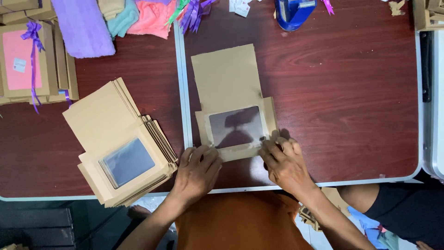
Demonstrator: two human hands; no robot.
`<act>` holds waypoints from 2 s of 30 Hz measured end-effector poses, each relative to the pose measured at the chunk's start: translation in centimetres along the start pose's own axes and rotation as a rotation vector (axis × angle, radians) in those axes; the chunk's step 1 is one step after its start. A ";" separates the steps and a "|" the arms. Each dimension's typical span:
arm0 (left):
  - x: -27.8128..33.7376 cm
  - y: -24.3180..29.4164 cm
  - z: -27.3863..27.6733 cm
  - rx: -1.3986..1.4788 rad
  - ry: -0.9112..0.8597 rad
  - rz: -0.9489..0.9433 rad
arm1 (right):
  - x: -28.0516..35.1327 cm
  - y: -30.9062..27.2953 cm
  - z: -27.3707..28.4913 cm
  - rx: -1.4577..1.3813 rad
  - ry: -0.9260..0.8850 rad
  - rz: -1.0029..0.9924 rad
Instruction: The person places a dark rectangular item into a brown paper envelope with a clear window, folds the flaps, and seals the envelope using a tape dispenser. The person then picks up a purple ribbon from the table.
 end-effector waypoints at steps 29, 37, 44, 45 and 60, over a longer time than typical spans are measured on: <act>0.1 -6.8 -1.6 0.179 0.162 0.265 | -3.6 2.3 4.0 -0.126 0.152 -0.165; -2.0 -12.1 -6.5 0.116 -0.063 0.629 | -2.9 9.0 -0.7 -0.096 0.078 -0.629; 0.3 -11.8 -7.2 0.716 0.089 1.027 | -0.1 9.9 -1.9 -0.303 0.242 -0.760; 1.3 -11.8 -8.0 0.913 0.144 1.179 | 0.7 10.2 -2.2 -0.435 0.300 -0.768; 2.4 -12.0 -10.0 1.098 -0.028 1.213 | -0.8 11.2 -2.0 -0.737 0.285 -0.823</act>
Point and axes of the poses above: each hand's wrist, its own x-axis away from the middle knuckle, its own z-axis out of the back of the hand, y = z × x, the point moved 10 cm from there along -x, towards the middle knuckle, and after that the axes turned 2 degrees about y, right-handed, at the moved point
